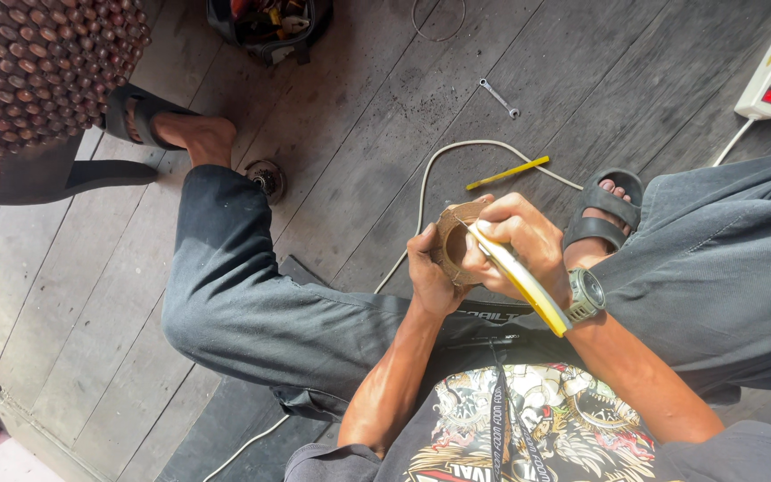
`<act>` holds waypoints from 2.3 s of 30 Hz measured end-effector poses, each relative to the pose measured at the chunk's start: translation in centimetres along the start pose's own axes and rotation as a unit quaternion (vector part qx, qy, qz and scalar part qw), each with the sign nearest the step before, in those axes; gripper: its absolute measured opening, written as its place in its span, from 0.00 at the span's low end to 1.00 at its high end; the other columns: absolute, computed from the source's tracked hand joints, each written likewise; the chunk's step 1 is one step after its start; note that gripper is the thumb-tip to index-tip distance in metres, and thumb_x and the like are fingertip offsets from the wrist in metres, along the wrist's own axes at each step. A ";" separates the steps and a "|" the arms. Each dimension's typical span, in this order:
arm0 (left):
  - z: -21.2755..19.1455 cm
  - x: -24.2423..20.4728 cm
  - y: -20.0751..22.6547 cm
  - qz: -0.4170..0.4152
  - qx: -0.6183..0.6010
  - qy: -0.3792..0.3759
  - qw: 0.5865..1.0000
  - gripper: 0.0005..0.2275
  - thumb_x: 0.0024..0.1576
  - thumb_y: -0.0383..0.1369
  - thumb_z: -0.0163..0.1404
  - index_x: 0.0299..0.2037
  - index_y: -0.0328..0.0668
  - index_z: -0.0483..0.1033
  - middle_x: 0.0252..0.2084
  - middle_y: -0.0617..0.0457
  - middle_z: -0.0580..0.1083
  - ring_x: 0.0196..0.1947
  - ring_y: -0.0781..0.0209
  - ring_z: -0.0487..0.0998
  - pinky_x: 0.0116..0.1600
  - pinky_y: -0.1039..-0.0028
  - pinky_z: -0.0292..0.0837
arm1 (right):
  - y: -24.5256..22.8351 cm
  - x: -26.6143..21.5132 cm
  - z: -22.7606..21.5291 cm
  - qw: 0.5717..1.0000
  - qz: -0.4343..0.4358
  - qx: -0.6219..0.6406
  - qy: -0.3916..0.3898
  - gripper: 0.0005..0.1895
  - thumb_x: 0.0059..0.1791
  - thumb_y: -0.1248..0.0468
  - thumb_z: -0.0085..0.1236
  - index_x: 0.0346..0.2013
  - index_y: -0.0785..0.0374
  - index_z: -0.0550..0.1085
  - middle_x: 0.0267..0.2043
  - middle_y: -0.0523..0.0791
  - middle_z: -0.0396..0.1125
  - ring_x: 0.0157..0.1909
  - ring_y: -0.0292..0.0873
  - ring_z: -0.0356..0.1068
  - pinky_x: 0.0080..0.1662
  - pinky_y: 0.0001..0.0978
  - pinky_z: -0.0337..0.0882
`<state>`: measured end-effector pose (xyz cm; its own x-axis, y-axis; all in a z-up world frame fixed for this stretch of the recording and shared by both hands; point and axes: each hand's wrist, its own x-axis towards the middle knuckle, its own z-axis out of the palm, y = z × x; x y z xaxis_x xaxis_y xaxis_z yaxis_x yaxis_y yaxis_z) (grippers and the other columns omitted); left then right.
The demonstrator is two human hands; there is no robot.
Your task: The person scrubs a circular metal part with a yellow brush, then uses a yellow utility knife to scrape the surface. The person rotates the part to access different areas while seated on the floor.
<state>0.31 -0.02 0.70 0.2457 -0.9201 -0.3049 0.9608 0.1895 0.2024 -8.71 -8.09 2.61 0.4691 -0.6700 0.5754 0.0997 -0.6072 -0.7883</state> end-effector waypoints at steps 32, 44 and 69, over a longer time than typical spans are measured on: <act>0.6 -0.4 -0.3 0.024 0.038 0.004 0.999 0.22 0.61 0.46 0.38 0.51 0.34 0.72 0.35 0.37 0.75 0.26 0.52 0.78 0.31 0.68 0.78 | -0.7 1.4 -0.5 1.000 0.013 0.022 -0.010 0.08 0.43 0.78 0.65 0.29 0.71 0.73 0.30 0.52 0.70 0.34 0.54 0.76 0.42 0.43 0.78; -2.3 -0.6 -0.9 0.021 0.044 0.002 0.999 0.21 0.61 0.46 0.38 0.52 0.37 0.71 0.35 0.37 0.75 0.28 0.49 0.80 0.33 0.67 0.80 | -0.7 0.9 -0.6 1.000 0.014 0.021 -0.014 0.08 0.43 0.79 0.66 0.29 0.71 0.73 0.30 0.53 0.70 0.35 0.55 0.76 0.39 0.42 0.77; -2.1 0.0 -0.4 0.021 0.038 -0.004 0.999 0.20 0.61 0.45 0.39 0.49 0.34 0.71 0.32 0.36 0.76 0.23 0.49 0.79 0.27 0.69 0.77 | -0.9 1.3 -0.8 0.999 0.016 0.026 -0.026 0.08 0.44 0.77 0.65 0.28 0.69 0.73 0.31 0.52 0.70 0.31 0.51 0.73 0.35 0.38 0.74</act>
<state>0.16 0.57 -1.31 0.2838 -0.9147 -0.2877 0.9373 0.2013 0.2846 -8.91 -8.79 4.21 0.5168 -0.6648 0.5394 0.1287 -0.5626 -0.8166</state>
